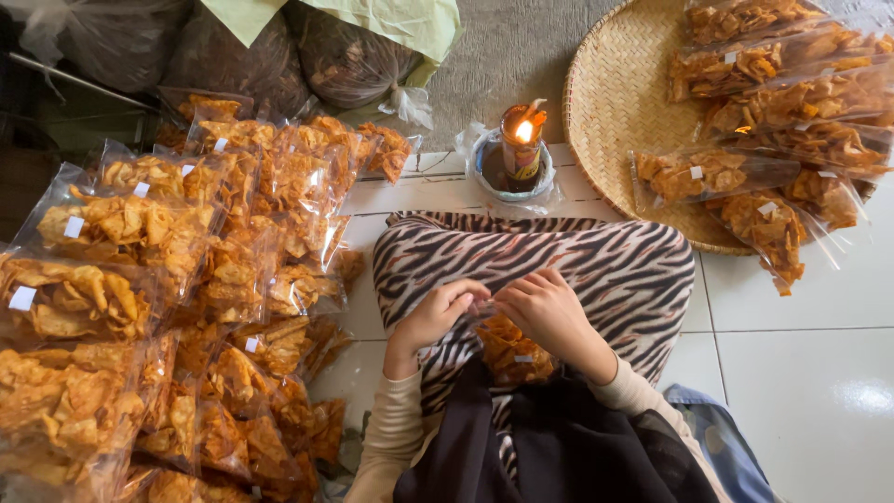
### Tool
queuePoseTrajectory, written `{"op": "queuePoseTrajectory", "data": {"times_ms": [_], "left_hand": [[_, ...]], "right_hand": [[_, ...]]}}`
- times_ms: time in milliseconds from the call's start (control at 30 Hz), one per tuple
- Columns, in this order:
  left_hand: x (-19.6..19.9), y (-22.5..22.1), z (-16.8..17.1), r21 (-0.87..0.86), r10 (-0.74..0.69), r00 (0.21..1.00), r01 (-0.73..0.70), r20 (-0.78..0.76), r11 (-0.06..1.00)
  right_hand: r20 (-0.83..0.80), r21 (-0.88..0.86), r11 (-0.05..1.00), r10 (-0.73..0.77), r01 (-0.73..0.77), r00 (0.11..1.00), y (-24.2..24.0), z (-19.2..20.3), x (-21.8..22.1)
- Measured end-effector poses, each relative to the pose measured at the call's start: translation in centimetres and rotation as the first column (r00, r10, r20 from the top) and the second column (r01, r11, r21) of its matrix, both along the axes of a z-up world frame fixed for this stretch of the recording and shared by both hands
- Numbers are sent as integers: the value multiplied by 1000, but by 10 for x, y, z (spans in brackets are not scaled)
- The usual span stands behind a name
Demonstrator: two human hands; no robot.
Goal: The person sits on the floor and seals multiple clear plastic bags filled with fried snacks using a small open flame. They pick up each bag, hold the top edge over the flame to melt and seal the plastic, then place the sealed bag into a woven basket.
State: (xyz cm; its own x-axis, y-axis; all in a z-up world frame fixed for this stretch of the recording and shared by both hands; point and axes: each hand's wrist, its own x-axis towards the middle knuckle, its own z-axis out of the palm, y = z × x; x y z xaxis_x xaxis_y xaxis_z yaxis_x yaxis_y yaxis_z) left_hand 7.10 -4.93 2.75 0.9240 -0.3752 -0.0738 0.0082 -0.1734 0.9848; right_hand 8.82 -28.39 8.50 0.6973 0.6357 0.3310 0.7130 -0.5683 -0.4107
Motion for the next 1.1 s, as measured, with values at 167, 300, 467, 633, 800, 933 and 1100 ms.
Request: {"op": "queuePoseTrajectory", "data": {"times_ms": [167,300,467,633,800,933,1100], "left_hand": [[9,-5,10,146,-32,995,17,99,989],[19,-13,9,335,-27,998,6,58,942],[42,-14,-2,370,-143,990,132,3,919],[56,-16,-17,289,-108,992,121,-59,950],[70,-25,-28,264,-69,997,72,-23,962],[89,-25,-29,269,-63,993,33,104,963],[159,-19,-17,358,-89,993,54,82,932]], "right_hand": [[-136,-27,999,-27,24,990,-4,-17,12],[-170,-28,998,-63,59,983,-6,-21,23],[-242,24,998,-45,53,969,-8,-25,32],[-291,14,995,-87,95,953,-14,-40,45],[-347,-48,994,-112,102,931,-25,-50,68],[-374,93,990,-67,110,925,-26,-47,85],[-421,102,972,-150,210,895,-22,-31,135]]}}
